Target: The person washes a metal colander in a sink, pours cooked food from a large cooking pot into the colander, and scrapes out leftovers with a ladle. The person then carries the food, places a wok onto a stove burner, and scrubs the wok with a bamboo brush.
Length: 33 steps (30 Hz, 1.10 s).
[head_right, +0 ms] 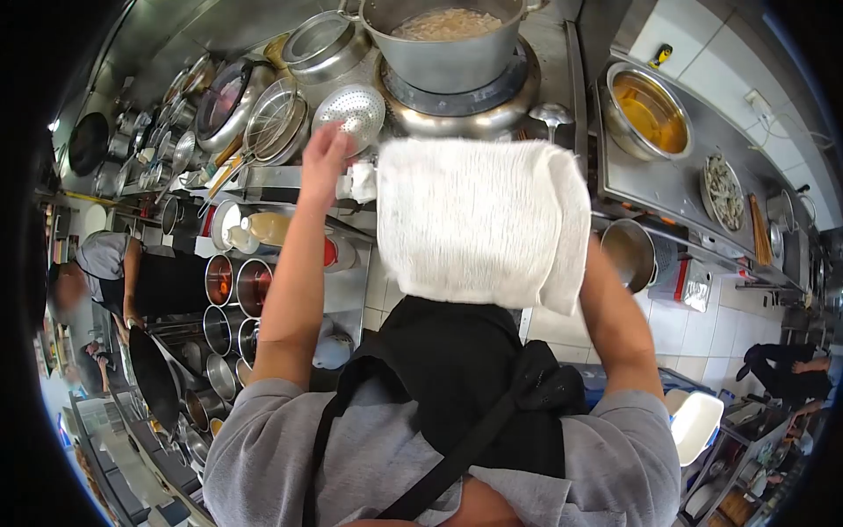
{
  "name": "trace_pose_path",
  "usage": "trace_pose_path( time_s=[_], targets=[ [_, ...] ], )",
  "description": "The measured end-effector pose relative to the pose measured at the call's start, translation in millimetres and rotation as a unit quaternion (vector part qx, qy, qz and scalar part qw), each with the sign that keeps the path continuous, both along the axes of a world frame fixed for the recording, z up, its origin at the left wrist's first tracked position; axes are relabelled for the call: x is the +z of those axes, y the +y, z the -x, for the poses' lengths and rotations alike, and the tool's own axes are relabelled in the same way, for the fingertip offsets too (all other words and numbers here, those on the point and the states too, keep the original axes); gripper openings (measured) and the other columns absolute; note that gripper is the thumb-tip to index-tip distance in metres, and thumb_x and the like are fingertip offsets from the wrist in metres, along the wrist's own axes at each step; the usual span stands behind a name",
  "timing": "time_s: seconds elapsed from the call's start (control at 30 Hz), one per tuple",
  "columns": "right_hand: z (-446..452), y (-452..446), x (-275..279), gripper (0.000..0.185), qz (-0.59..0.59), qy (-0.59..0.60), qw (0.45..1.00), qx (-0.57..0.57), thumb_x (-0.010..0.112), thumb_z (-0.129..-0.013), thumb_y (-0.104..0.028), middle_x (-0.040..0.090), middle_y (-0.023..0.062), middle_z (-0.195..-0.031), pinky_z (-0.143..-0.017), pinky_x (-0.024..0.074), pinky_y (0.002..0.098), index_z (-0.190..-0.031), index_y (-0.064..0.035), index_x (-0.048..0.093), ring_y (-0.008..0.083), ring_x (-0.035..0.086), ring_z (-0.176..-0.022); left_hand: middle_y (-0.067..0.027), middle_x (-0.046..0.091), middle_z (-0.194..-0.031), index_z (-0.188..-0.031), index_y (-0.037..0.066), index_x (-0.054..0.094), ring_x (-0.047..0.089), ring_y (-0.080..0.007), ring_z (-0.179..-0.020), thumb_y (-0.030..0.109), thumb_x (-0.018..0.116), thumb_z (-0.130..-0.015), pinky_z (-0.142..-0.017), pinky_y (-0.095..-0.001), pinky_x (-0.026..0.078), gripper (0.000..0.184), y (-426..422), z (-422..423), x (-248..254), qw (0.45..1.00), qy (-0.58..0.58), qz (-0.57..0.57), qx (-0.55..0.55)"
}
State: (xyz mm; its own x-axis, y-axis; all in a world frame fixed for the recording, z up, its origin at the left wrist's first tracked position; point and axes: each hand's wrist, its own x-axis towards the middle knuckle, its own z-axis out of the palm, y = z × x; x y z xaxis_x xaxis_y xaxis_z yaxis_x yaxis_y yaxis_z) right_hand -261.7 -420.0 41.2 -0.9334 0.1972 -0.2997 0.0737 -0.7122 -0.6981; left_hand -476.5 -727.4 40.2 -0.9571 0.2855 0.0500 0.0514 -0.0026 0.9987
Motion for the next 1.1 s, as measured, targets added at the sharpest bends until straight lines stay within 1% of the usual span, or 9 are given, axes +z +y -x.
trace_pose_path(
  time_s=[0.17, 0.27, 0.4, 0.47, 0.53, 0.67, 0.73, 0.9, 1.1],
  targets=[
    [34, -67, -32, 0.033, -0.228, 0.028, 0.942, 0.246, 0.060, -0.092, -0.032, 0.063, 0.0151, -0.116, -0.092, 0.0485, 0.0389, -0.112, -0.0064, 0.063, 0.0278, 0.060, -0.107, -0.0124, 0.063, -0.107, -0.123, 0.006, 0.055, 0.063, -0.0207, -0.092, 0.024, 0.073, -0.083, -0.075, -0.0349, 0.053, 0.047, -76, 37, -192, 0.951, -0.216, 0.212, 0.066],
    [76, -66, -19, 0.032, -0.419, 0.128, 0.844, 0.308, 0.062, -0.090, -0.030, 0.063, 0.0158, -0.115, -0.093, 0.0475, 0.0387, -0.112, -0.0065, 0.062, 0.0297, 0.060, -0.107, -0.0200, 0.058, -0.121, -0.131, 0.007, 0.049, 0.060, -0.0322, -0.106, 0.028, 0.077, -0.079, -0.090, -0.0434, 0.049, 0.063, -70, 52, -219, 0.907, 0.033, 0.401, 0.125],
    [137, -41, -15, 0.032, -0.570, 0.132, 0.751, 0.307, 0.064, -0.089, -0.028, 0.063, 0.0168, -0.114, -0.094, 0.0462, 0.0384, -0.113, -0.0066, 0.062, 0.0323, 0.060, -0.108, -0.0278, 0.051, -0.127, -0.145, 0.013, 0.036, 0.052, -0.0420, -0.117, 0.036, 0.083, -0.071, -0.098, -0.0462, 0.044, 0.091, -45, 93, -238, 0.852, 0.015, 0.522, 0.026],
    [160, -12, -34, 0.032, -0.620, 0.053, 0.729, 0.286, 0.065, -0.088, -0.026, 0.063, 0.0172, -0.114, -0.094, 0.0455, 0.0383, -0.113, -0.0067, 0.062, 0.0336, 0.059, -0.108, -0.0246, 0.053, -0.119, -0.141, 0.014, 0.039, 0.052, -0.0429, -0.114, 0.026, 0.079, -0.075, -0.096, -0.0482, 0.045, 0.079, -36, 97, -224, 0.856, 0.010, 0.516, 0.015],
    [172, 30, -58, 0.032, -0.652, -0.090, 0.712, 0.246, 0.067, -0.087, -0.027, 0.065, 0.0186, -0.111, -0.093, 0.0462, 0.0418, -0.108, -0.0043, 0.063, 0.0364, 0.060, -0.107, -0.0245, 0.057, -0.119, -0.138, 0.010, 0.041, 0.054, -0.0434, -0.112, 0.019, 0.077, -0.075, -0.096, -0.0482, 0.046, 0.072, -49, 107, -231, 0.884, 0.041, 0.464, -0.030],
    [181, 106, -47, 0.024, -0.645, -0.155, 0.748, -0.038, 0.069, -0.086, -0.019, 0.067, 0.0131, -0.097, -0.081, 0.0500, 0.0366, -0.101, -0.0010, 0.065, 0.0271, 0.064, -0.089, -0.0113, 0.062, -0.112, -0.128, 0.003, 0.049, 0.063, -0.0223, -0.099, 0.002, 0.077, -0.070, -0.085, -0.0338, 0.052, 0.064, -77, 142, -202, 0.954, -0.232, 0.151, -0.114],
    [194, 132, -16, 0.037, -0.332, -0.152, 0.916, -0.165, 0.063, -0.087, 0.001, 0.065, 0.0135, -0.109, -0.079, 0.0543, 0.0329, -0.123, -0.0012, 0.054, 0.0200, 0.063, -0.096, -0.0083, 0.060, -0.116, -0.131, 0.004, 0.045, 0.062, -0.0218, -0.102, 0.002, 0.075, -0.075, -0.087, -0.0372, 0.054, 0.064, -69, 170, -119, 0.951, -0.296, 0.006, -0.085],
    [236, 196, 13, 0.045, -0.270, -0.040, 0.925, -0.266, 0.051, -0.090, 0.007, 0.060, 0.0160, -0.120, -0.102, 0.0460, 0.0379, -0.134, 0.0070, 0.042, 0.0252, 0.059, -0.112, -0.0130, 0.058, -0.127, -0.141, 0.012, 0.041, 0.064, -0.0298, -0.104, 0.049, 0.061, -0.090, -0.085, -0.0455, 0.053, 0.066, -65, 296, -48, 0.932, -0.167, -0.319, 0.039],
    [320, 221, 81, 0.036, -0.486, 0.003, 0.813, -0.320, 0.059, -0.090, 0.001, 0.064, 0.0120, -0.112, -0.091, 0.0479, 0.0320, -0.125, -0.0001, 0.055, 0.0207, 0.062, -0.104, -0.0119, 0.065, -0.104, -0.131, 0.007, 0.048, 0.063, -0.0227, -0.091, 0.050, 0.052, -0.096, -0.070, -0.0359, 0.051, 0.056, -5, 390, -20, 0.977, -0.160, -0.135, -0.042]
  ],
)
